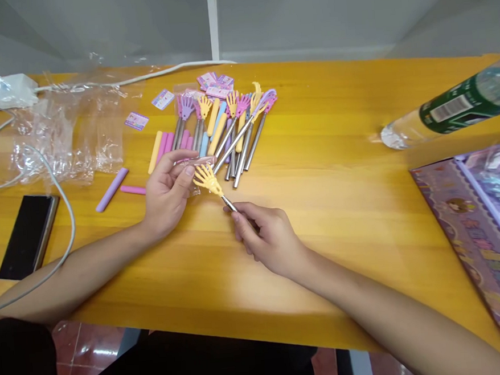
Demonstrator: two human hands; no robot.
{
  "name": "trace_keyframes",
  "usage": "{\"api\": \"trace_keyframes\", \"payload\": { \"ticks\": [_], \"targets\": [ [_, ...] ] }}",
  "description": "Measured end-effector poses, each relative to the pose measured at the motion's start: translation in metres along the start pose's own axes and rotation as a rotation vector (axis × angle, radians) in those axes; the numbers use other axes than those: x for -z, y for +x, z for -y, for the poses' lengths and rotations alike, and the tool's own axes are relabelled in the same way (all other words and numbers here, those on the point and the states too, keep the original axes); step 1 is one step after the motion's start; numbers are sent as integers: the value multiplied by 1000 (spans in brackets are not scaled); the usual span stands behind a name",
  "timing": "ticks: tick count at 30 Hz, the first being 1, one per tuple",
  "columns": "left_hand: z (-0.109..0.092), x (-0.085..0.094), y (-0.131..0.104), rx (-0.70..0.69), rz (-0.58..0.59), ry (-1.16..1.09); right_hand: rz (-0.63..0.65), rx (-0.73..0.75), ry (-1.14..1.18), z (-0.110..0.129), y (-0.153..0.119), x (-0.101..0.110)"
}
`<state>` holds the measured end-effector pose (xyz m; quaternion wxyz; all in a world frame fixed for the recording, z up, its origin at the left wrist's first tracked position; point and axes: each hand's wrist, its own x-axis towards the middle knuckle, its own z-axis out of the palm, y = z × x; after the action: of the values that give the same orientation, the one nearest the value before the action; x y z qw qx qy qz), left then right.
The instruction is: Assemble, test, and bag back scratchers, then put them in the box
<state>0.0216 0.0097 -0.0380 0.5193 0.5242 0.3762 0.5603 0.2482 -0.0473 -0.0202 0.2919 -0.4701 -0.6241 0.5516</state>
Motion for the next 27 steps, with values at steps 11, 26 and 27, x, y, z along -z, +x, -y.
{"api": "trace_keyframes", "payload": {
  "ticks": [11,26,27],
  "targets": [
    [-9,-5,-7,96,106,-85,-32,18,9,1,-1,-1],
    [-9,-8,-7,45,292,46,-39,-25,127,2,3,-3],
    [-8,-8,-7,36,288,68,-31,-29,126,2,3,-3]
  ]
}}
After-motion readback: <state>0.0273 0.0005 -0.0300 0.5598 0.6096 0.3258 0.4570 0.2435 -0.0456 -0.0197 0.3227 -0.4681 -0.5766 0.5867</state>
